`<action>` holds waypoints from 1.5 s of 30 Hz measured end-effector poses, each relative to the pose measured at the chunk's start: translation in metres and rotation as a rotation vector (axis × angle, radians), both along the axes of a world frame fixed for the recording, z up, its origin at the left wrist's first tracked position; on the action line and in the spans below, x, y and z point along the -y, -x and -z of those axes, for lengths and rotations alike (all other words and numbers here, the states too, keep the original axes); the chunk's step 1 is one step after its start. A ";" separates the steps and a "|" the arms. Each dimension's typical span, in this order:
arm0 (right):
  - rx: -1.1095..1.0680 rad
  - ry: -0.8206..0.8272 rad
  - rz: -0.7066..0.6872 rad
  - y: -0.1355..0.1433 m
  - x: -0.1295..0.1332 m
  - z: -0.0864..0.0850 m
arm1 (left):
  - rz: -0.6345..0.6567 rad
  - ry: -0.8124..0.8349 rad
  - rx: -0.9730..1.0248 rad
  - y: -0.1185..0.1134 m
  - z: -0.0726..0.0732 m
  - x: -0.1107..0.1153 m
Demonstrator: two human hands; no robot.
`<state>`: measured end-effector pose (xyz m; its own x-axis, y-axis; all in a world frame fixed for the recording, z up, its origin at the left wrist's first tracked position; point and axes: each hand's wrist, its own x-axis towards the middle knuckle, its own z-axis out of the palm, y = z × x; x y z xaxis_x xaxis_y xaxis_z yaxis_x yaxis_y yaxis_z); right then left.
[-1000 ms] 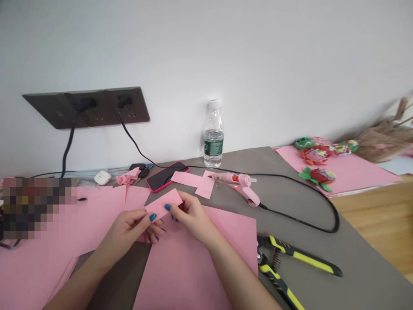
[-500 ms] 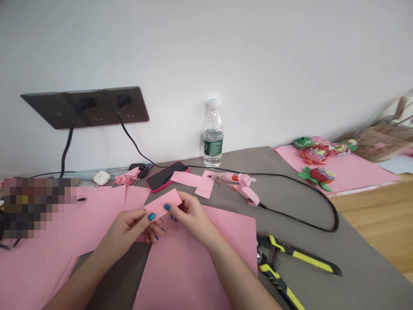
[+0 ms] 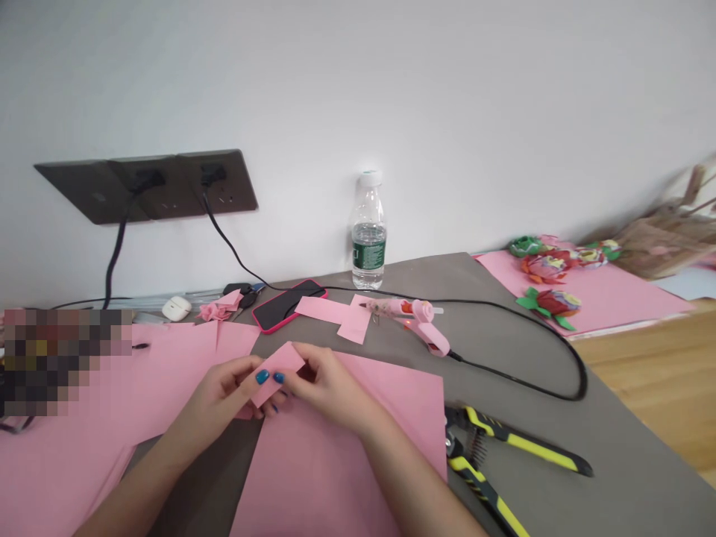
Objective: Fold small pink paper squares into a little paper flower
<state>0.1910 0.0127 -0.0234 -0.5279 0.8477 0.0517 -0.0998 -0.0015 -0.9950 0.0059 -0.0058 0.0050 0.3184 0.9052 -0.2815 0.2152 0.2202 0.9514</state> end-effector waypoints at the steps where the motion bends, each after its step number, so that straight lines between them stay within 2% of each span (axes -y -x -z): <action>1: 0.013 0.002 -0.028 0.000 0.001 0.000 | 0.011 -0.008 0.001 0.000 0.000 0.000; 4: 0.053 -0.031 -0.060 0.001 0.002 0.000 | 0.030 -0.037 -0.009 -0.001 0.003 0.001; 10: 0.143 -0.119 -0.022 0.000 0.000 0.003 | 0.075 -0.174 -0.081 0.000 0.011 0.002; 22: 0.185 -0.220 -0.089 -0.002 0.001 0.004 | 0.106 -0.296 -0.223 0.001 0.008 0.004; 28: 0.265 -0.317 -0.099 -0.001 0.001 0.005 | 0.105 -0.422 -0.302 -0.001 0.014 0.004; 36: 0.358 -0.398 -0.075 0.002 0.002 0.007 | 0.058 -0.460 -0.338 -0.001 0.017 0.002; 40: 0.336 -0.395 -0.080 0.002 0.002 0.009 | 0.045 -0.500 -0.340 -0.002 0.013 0.005; 45: 0.279 -0.324 -0.104 0.001 0.001 0.007 | 0.020 -0.468 -0.319 -0.002 0.013 0.005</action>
